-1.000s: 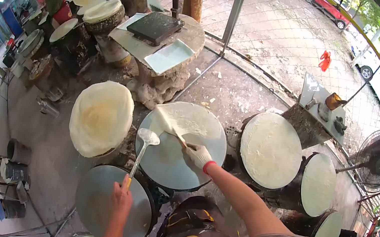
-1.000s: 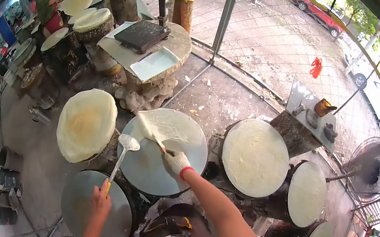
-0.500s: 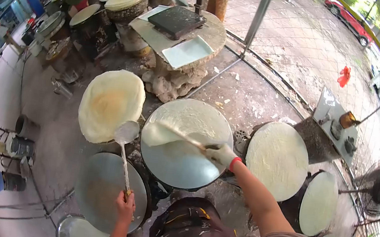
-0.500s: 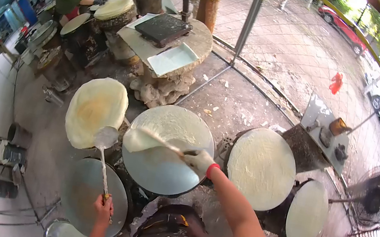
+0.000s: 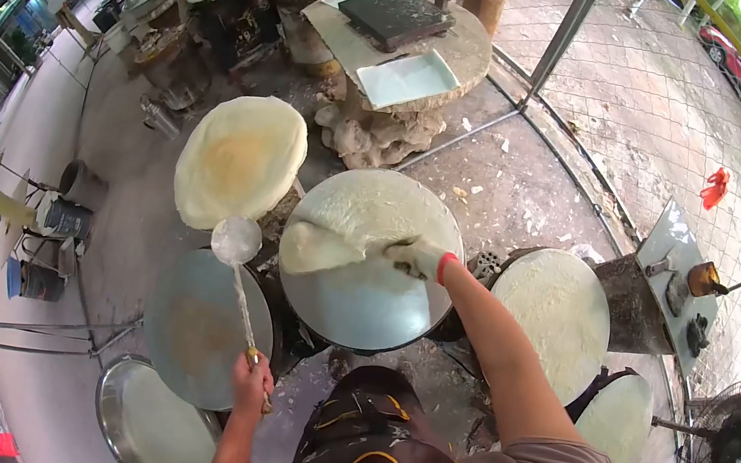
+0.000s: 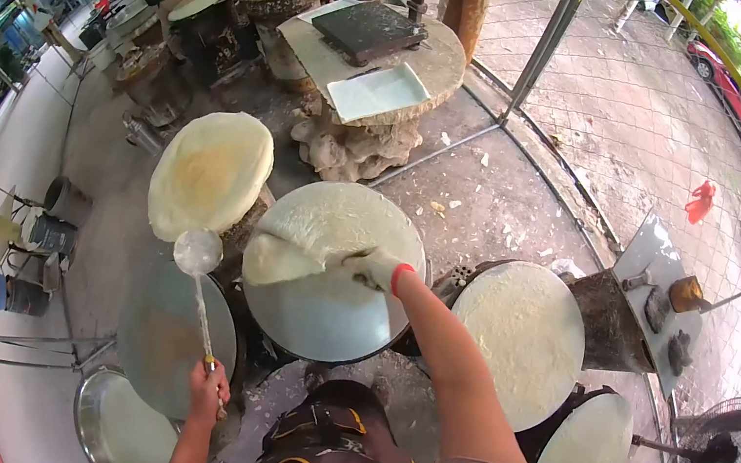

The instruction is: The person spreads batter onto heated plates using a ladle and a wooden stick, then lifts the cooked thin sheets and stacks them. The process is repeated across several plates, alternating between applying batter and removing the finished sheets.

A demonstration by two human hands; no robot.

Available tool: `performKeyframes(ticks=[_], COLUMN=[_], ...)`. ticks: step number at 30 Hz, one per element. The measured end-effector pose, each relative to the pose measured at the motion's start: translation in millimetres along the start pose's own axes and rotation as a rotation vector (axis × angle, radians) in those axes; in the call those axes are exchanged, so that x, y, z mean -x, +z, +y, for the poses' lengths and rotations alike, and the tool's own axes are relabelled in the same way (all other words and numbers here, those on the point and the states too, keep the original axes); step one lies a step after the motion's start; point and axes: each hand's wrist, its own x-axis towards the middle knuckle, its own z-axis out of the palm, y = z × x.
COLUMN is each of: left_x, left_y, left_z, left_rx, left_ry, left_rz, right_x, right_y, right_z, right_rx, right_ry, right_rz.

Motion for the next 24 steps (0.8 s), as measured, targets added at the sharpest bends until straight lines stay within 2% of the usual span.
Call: performKeyframes(ticks=[1, 3, 4, 5, 6, 7, 8, 10, 12, 14, 17, 20, 21, 24], left_x=[7, 14, 22, 30, 40, 52, 66, 85, 99, 103, 106, 103, 109, 110], left_y=[3, -6, -9, -5, -2, 2, 8, 17, 23, 27, 30, 31, 32, 33], left_z=[-6, -40, -56, -69, -79, -86, -89, -90, -88, -95, -105, -96, -95, -89], left_rx=[-0.069, -0.259, -0.489, -0.714, -0.944, -0.942, -0.938, -0.98, -1.076, -1.063, -1.041, -1.014, -1.009, -1.032], left_ry=[0.006, -0.052, 0.06, 0.176, 0.288, 0.276, 0.266, 0.222, 0.146, 0.17, 0.232, 0.269, 0.268, 0.314], left_rz=[0.023, 0.078, 0.097, 0.121, 0.142, 0.118, 0.094, 0.045, -0.001, 0.038, 0.072, 0.08, 0.065, 0.069], right_x=[-1, 8, 40, 40, 60, 84, 77, 30, 7, 13, 32, 10, 35, 31], right_y=[5, -17, -28, -56, -72, -78, -69, -113, -72, -35, -29, -60, -49, -28], right_z=[-1, 42, 44, 73, 70, 60, 31, 78, 52, 42, 49, 87, 63, 77], right_rx=[0.11, 0.003, -0.086, 0.01, 0.11, 0.202, 0.497, -0.211, -0.104, 0.032, 0.092, -0.069, -0.181, 0.066], right_ry=[0.046, 0.106, 0.262, 0.328, 0.285, 0.242, 0.491, 0.072, 0.022, 0.073, 0.174, -0.004, -0.078, 0.035], right_rz=[-0.105, -0.4, -0.459, -0.507, -0.348, -0.187, 0.006, 0.089, 0.346, -0.079, -0.288, -0.027, 0.153, -0.158])
